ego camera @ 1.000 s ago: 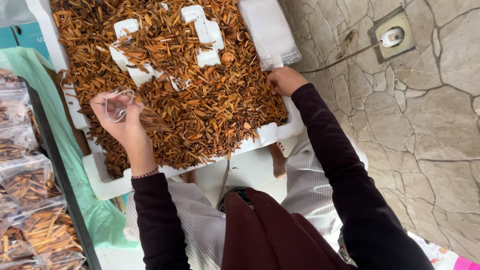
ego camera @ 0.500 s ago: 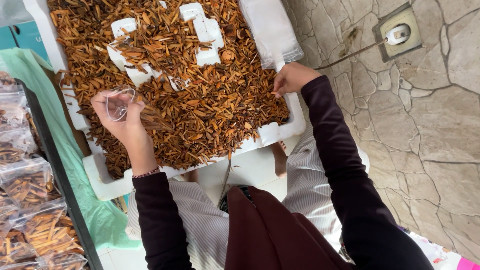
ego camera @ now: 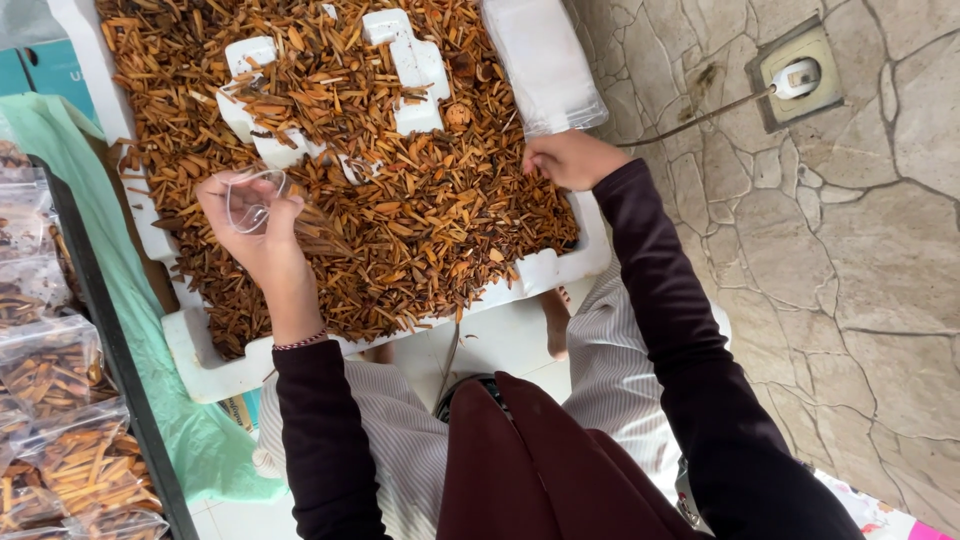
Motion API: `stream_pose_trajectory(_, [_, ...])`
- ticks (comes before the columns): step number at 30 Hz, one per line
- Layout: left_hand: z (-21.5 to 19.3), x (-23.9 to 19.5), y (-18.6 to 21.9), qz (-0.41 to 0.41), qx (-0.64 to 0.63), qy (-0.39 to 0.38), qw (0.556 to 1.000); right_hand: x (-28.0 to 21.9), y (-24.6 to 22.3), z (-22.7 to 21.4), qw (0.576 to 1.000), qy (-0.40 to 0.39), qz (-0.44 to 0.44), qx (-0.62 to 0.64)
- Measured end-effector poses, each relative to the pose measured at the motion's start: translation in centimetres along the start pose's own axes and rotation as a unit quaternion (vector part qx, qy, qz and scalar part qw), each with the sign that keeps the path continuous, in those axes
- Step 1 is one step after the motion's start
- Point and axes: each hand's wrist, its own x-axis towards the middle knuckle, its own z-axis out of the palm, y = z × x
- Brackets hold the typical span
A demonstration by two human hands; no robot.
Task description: The person picks up small wood chips from a large bin by hand and places them into small plastic bags.
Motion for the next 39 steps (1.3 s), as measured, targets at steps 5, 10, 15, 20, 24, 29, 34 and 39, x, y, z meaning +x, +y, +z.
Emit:
stream_pose_trajectory(5, [0.0, -0.1, 0.2, 0.01, 0.015, -0.008, 1.0, 0.8, -1.6, 2.3, 0.999, -0.026, -0.03, -0.011])
stream_pose_trajectory(10, [0.0, -0.2, 0.1, 0.007, 0.003, 0.002, 1.0, 0.6, -5.6, 4.8, 0.987, 0.013, -0.107, -0.118])
stream_pose_trajectory(15, [-0.4, -0.1, -0.2, 0.007, 0.001, 0.013, 1.0, 3.3, -4.0, 6.1, 0.965, 0.105, -0.083, -0.224])
stream_pose_trajectory(20, [-1.0, 0.1, 0.3, 0.009, 0.001, 0.018, 1.0, 3.4, -3.7, 3.0, 0.97, 0.149, -0.052, -0.188])
stream_pose_trajectory(24, [-1.5, 0.3, -0.1, 0.01, -0.002, 0.022, 1.0, 2.9, -4.8, 2.3, 0.974, 0.164, -0.068, -0.141])
stream_pose_trajectory(29, [-1.7, 0.6, -0.1, 0.004, -0.003, 0.029, 1.0, 2.3, -9.6, 4.6, 0.973, 0.125, -0.147, -0.127])
stream_pose_trajectory(34, [-1.7, 0.8, 0.3, 0.006, 0.002, 0.03, 1.0, 3.1, -10.9, 7.5, 0.952, 0.105, -0.206, -0.202])
stream_pose_trajectory(39, [-1.5, 1.0, 0.2, 0.012, 0.003, 0.025, 1.0, 5.0, -7.9, 8.1, 0.958, 0.109, -0.161, -0.211])
